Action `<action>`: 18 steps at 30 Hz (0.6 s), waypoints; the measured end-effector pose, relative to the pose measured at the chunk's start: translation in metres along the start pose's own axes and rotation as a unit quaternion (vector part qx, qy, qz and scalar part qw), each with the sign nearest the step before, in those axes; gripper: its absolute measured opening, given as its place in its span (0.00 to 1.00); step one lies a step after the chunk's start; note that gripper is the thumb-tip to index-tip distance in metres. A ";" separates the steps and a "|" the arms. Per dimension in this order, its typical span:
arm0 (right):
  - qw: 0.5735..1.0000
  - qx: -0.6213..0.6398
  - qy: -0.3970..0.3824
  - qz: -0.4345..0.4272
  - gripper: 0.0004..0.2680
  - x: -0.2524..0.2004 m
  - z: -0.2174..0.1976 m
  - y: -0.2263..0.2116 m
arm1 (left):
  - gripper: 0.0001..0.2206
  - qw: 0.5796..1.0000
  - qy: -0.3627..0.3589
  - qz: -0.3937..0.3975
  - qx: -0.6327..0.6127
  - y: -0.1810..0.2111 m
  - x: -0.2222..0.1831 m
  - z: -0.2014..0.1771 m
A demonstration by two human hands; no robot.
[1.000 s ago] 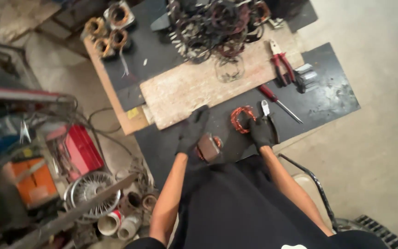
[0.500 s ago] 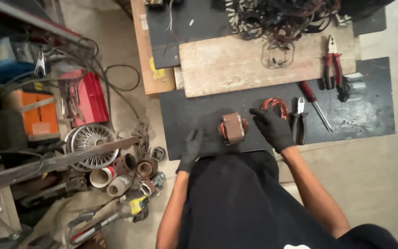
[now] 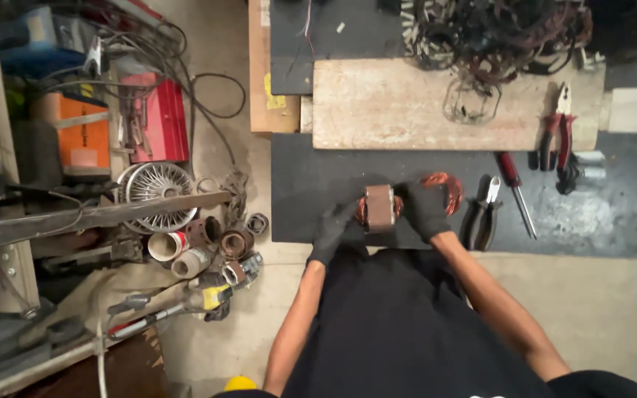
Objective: Winding copper wire around a metal core for an electrical component
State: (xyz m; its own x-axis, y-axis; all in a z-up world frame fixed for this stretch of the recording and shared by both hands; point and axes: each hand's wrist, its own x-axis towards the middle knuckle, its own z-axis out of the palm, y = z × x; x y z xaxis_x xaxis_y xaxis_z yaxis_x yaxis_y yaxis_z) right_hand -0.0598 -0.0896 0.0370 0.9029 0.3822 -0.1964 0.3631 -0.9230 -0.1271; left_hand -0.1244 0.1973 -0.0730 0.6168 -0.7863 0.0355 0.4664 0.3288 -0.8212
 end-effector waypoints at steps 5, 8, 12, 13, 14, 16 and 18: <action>0.984 0.160 -0.047 0.064 0.10 -0.001 0.018 0.007 | 0.22 0.844 0.287 0.172 0.418 -0.056 0.017 0.008; 0.972 0.215 -0.032 0.090 0.11 -0.013 -0.015 0.001 | 0.17 0.503 0.474 0.258 0.675 -0.089 0.029 0.005; 0.952 0.278 -0.008 0.130 0.10 -0.030 -0.045 0.001 | 0.12 0.253 0.458 0.325 0.788 -0.038 0.019 -0.055; 0.951 0.278 -0.007 0.132 0.10 -0.038 -0.043 0.002 | 0.12 0.252 0.457 0.323 0.789 -0.042 0.020 -0.056; 0.944 0.295 0.017 0.147 0.10 -0.043 -0.039 0.004 | 0.09 0.402 0.395 0.396 0.725 -0.040 0.024 -0.053; 0.935 0.311 0.042 0.168 0.12 -0.052 -0.038 0.003 | 0.09 0.542 0.321 0.445 0.637 -0.013 0.018 -0.056; 0.888 0.381 -0.021 0.255 0.10 -0.058 -0.042 -0.002 | 0.21 0.896 0.230 0.279 0.257 0.041 0.001 -0.066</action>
State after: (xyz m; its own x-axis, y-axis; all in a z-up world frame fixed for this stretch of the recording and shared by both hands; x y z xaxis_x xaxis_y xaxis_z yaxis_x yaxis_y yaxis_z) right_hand -0.1032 -0.1117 0.0897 0.8904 -0.0609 -0.4511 -0.3660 -0.6849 -0.6300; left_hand -0.1465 0.1754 -0.1438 0.5732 -0.5180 -0.6350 0.4707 0.8424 -0.2623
